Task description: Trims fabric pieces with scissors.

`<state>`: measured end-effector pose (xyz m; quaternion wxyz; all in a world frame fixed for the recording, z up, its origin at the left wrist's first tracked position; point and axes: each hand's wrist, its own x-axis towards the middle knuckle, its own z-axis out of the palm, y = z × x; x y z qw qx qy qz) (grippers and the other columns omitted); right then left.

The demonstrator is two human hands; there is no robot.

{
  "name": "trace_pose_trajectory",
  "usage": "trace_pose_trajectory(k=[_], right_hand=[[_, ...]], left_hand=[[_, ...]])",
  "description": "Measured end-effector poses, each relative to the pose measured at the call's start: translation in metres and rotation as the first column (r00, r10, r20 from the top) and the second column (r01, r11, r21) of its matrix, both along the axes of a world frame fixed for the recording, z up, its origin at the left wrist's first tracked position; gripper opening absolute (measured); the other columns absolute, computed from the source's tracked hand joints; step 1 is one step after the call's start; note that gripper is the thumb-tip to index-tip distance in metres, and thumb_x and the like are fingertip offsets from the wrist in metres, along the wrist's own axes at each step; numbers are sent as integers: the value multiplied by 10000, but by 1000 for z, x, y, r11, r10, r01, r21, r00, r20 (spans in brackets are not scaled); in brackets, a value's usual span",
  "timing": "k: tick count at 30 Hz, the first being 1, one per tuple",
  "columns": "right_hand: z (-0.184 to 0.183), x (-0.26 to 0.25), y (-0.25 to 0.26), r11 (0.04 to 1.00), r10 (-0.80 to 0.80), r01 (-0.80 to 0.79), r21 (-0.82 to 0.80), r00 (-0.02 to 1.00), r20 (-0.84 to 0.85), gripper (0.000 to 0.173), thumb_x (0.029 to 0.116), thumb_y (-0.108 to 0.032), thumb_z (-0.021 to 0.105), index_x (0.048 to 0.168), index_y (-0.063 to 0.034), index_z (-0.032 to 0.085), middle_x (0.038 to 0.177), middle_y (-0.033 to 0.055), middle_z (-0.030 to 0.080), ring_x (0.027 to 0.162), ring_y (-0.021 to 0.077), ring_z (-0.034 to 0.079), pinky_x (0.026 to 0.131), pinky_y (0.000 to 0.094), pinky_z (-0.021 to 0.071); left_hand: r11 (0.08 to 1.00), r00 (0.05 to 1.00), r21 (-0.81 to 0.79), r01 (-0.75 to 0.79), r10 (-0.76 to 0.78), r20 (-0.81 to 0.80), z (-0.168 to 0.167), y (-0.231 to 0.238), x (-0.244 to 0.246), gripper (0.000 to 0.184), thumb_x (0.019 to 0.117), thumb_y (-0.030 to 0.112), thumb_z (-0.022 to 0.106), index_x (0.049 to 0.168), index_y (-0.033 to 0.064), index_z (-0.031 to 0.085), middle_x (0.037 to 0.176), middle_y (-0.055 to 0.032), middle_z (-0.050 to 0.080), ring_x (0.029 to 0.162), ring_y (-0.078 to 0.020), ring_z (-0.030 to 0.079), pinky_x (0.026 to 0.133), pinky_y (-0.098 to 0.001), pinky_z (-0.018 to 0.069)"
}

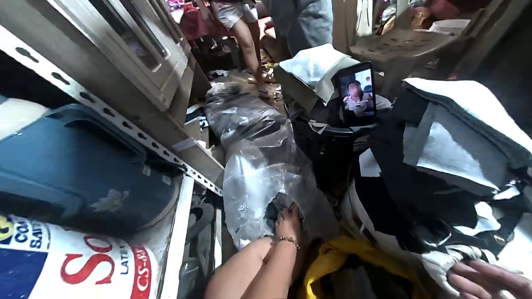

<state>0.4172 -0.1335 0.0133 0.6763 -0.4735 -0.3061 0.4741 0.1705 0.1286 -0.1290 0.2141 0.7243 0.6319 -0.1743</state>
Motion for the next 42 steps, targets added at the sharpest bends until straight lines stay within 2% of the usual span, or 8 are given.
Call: trace_pose_trajectory(k=[3,9,13,16,25,31,37,42], right_hand=[[1,-1,-1,1000,-17,17,4,1000,-20,244,1030,-133,588,1273,-139,564,1214,17,717,1123,202,696,1021,394,553],[1,-1,-3,999,-34,33,-13,999,-35,206,1043,-95,533,1243,-139,557,1184,17,738,1099,203,715,1001,388,572],[2,0,-3,998,-44,43,-43,999,-29,208,1044,-67,491,1237,-126,542,1182,22,735,1094,201,717,996,388,575],[2,0,-4,998,-47,46,-47,999,-21,207,1045,-70,496,1241,-121,536,1179,23,733,1096,199,716,998,386,575],[3,1,-3,998,-44,42,-53,998,-48,214,1047,-60,482,1243,-123,537,1164,33,742,1080,210,724,985,387,582],[6,1,-2,997,-40,39,-71,999,-23,230,1042,-58,466,1256,-126,517,1162,10,738,1082,197,721,979,386,582],[4,1,-2,996,-49,47,-81,998,-25,223,1052,-50,449,1250,-121,526,1158,21,743,1075,203,726,973,385,588],[5,1,-1,995,-49,46,-90,998,-32,231,1050,-42,439,1256,-111,516,1154,22,741,1068,206,727,966,388,592]], left_hand=[[995,998,75,59,-57,-20,1,-20,2,699,993,110,565,1625,119,266,1695,-238,71,1552,-460,119,1234,-579,211],[899,898,-48,436,-438,-36,-10,-28,10,528,1029,119,511,1543,35,423,1660,-141,306,1575,-356,120,1252,-609,27],[906,905,76,416,-420,59,-2,-22,16,488,995,94,570,1471,5,509,1570,-217,419,1501,-366,327,1255,-527,183],[933,934,56,355,-356,21,1,-11,24,524,1013,122,543,1485,-83,438,1605,-298,313,1525,-440,234,1251,-557,161],[902,896,52,-428,416,157,-8,16,26,986,889,258,744,1637,62,132,1610,-246,322,1412,-440,415,1078,-560,433],[845,796,-40,-533,517,315,-14,29,5,540,957,424,675,1370,80,627,1379,-207,618,1320,-402,551,1083,-596,425],[636,372,-259,-727,682,630,-19,36,-13,474,1029,309,623,1311,-72,607,1370,-275,586,1313,-377,536,1115,-527,404],[756,371,-336,-561,593,715,5,26,-29,493,1002,270,671,1371,-38,563,1357,-235,603,1270,-326,572,1076,-481,462]])
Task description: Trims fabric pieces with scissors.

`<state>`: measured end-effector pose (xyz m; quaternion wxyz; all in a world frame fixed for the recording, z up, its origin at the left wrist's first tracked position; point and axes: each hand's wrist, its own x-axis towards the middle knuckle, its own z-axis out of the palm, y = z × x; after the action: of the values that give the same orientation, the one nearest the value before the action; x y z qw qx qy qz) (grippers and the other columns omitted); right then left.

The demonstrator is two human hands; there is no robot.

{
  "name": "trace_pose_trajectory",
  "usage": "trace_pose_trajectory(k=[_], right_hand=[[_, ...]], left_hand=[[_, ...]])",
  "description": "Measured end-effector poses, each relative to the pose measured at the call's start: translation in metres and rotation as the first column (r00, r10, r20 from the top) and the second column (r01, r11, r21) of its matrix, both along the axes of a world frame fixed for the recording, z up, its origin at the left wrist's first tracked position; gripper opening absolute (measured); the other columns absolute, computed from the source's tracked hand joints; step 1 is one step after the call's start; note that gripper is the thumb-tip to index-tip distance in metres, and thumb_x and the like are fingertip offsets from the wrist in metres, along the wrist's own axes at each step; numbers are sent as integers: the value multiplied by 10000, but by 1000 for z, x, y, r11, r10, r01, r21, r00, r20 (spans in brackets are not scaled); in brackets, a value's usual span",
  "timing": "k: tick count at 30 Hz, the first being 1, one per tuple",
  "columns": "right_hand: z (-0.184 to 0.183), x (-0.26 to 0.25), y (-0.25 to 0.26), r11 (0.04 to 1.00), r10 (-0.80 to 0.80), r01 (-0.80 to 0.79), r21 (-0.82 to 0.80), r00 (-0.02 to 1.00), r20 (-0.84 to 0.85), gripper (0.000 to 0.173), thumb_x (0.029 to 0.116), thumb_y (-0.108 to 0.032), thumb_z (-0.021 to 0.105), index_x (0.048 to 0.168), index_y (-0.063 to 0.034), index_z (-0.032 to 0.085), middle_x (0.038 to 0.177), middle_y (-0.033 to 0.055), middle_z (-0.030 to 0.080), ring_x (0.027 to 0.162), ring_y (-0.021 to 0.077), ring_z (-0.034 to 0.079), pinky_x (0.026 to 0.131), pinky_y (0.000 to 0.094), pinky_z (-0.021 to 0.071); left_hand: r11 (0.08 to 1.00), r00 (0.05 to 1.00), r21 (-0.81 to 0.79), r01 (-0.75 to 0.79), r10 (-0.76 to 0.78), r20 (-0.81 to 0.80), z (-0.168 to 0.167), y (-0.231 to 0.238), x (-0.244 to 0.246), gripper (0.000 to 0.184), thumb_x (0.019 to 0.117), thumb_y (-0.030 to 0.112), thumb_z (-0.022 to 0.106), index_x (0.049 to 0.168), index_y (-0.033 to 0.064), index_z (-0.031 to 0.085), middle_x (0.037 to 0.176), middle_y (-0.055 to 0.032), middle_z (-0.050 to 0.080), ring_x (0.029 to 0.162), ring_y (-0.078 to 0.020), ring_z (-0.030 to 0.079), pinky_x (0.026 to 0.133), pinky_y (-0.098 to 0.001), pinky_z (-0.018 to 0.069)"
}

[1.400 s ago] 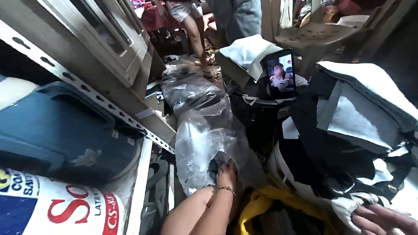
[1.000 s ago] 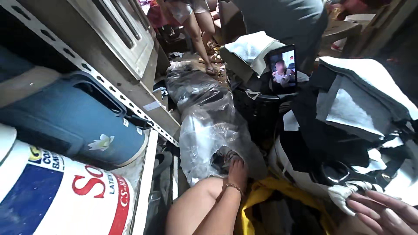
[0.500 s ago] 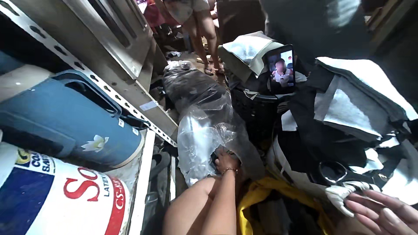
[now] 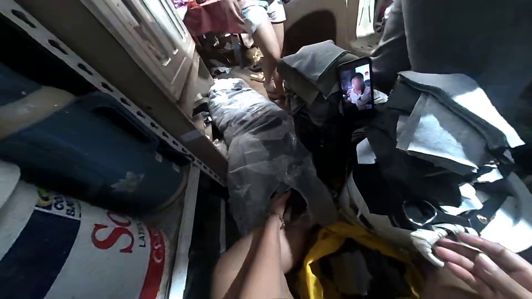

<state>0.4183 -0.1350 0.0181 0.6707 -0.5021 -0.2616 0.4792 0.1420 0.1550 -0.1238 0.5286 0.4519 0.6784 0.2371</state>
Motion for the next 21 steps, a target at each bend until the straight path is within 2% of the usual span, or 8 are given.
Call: trace_pose_trajectory(k=[3,7,11,13,15,18,19,21], right_hand=[[1,-1,0,1000,11,-11,-19,1000,-3,236,1048,-53,441,1271,-105,495,1161,31,732,1079,221,723,967,396,592],[-4,1,2,999,28,-28,-17,1000,-1,244,1049,-54,459,1287,-102,487,1191,21,726,1082,211,722,975,395,587],[1,1,4,998,26,-27,-60,999,-19,265,1051,-40,418,1309,-85,461,1155,22,736,1076,205,726,979,385,587],[1,2,3,998,28,-30,-52,999,-34,258,1049,-45,428,1299,-88,472,1154,31,741,1074,212,729,975,387,590],[-1,4,3,999,36,-37,-37,999,-32,254,1048,-54,434,1298,-80,468,1167,44,734,1087,223,724,980,394,586],[-5,5,3,998,53,-54,-18,998,-21,242,1057,-80,457,1298,-93,471,1180,22,730,1095,208,721,989,387,583],[-5,5,3,998,53,-53,-14,998,-14,248,1054,-78,448,1301,-87,469,1171,15,730,1089,201,721,986,384,584],[-4,4,5,999,39,-39,-24,999,-5,240,1056,-73,436,1295,-73,460,1147,4,729,1066,186,725,972,373,587]], left_hand=[[984,984,37,172,-170,-52,33,-18,-8,447,1017,339,642,1268,-30,636,1269,-211,651,1192,-282,619,1036,-459,487],[955,974,211,208,-182,-137,79,-46,-23,381,1015,319,635,1167,-27,677,1119,-186,690,1063,-238,655,971,-446,514],[974,959,203,-97,36,282,120,-63,-46,374,1089,233,473,1365,-2,564,1242,-142,666,1106,-160,649,967,-368,540],[967,840,103,-233,147,522,139,-71,-54,367,1106,301,398,1288,51,596,1069,-106,718,946,-169,708,814,-382,605],[975,706,53,-216,118,698,156,-81,-65,442,1118,360,307,1215,74,629,998,-103,743,905,-190,736,779,-400,628],[990,556,103,-94,-34,830,180,-106,-87,509,1122,359,220,1180,100,655,1043,-91,751,985,-171,732,858,-382,621],[990,546,117,-72,-59,836,189,-115,-95,521,1122,349,213,1159,112,675,1050,-79,757,998,-154,730,876,-366,618],[981,652,178,-83,-82,754,199,-131,-116,483,1124,281,224,1164,134,683,1066,-30,766,1008,-90,724,902,-297,604]])
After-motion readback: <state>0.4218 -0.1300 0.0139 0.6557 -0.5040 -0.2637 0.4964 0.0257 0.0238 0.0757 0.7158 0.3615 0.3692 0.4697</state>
